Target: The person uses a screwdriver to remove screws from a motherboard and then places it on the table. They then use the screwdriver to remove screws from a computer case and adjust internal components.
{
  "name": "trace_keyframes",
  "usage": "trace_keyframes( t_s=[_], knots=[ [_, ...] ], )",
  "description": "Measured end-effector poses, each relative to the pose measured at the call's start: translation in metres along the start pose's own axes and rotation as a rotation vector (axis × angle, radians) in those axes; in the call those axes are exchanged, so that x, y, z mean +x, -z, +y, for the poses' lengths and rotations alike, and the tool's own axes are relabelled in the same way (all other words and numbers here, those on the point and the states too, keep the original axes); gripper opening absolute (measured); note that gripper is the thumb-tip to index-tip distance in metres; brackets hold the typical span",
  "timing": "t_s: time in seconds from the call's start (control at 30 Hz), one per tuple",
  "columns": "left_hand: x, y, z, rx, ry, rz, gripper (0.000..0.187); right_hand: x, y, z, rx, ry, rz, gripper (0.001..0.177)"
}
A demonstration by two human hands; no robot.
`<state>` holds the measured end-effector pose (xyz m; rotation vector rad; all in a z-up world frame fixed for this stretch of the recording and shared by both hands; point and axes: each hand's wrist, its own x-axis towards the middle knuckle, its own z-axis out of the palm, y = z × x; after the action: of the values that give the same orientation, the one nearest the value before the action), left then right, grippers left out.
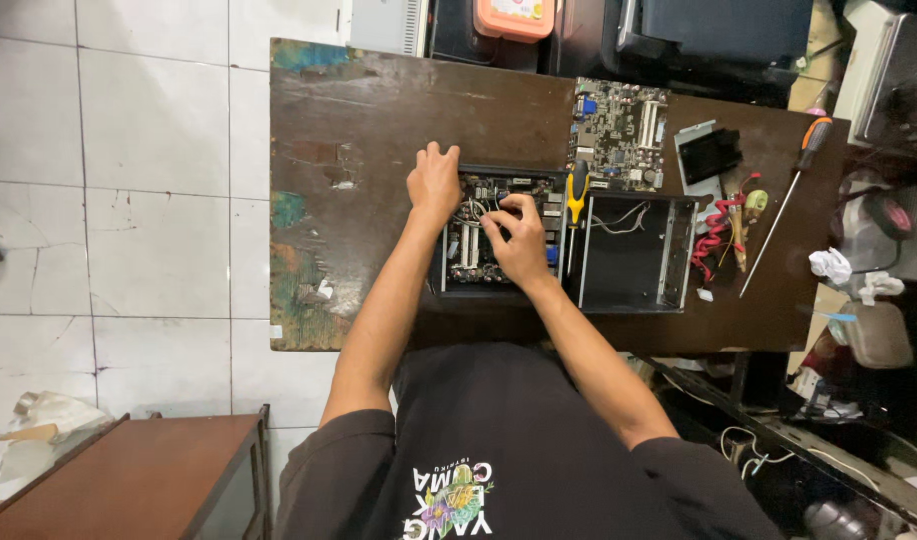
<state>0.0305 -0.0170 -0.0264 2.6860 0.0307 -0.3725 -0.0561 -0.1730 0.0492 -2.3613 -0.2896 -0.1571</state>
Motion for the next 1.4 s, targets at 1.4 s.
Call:
trace_keyframes(
  t_s=[1.4],
  knots=[
    [-0.124, 0.029, 0.06, -0.24, -0.044, 0.185, 0.072, 0.013, 0.012, 0.011, 0.774, -0.403, 0.026, 0.018]
  ],
)
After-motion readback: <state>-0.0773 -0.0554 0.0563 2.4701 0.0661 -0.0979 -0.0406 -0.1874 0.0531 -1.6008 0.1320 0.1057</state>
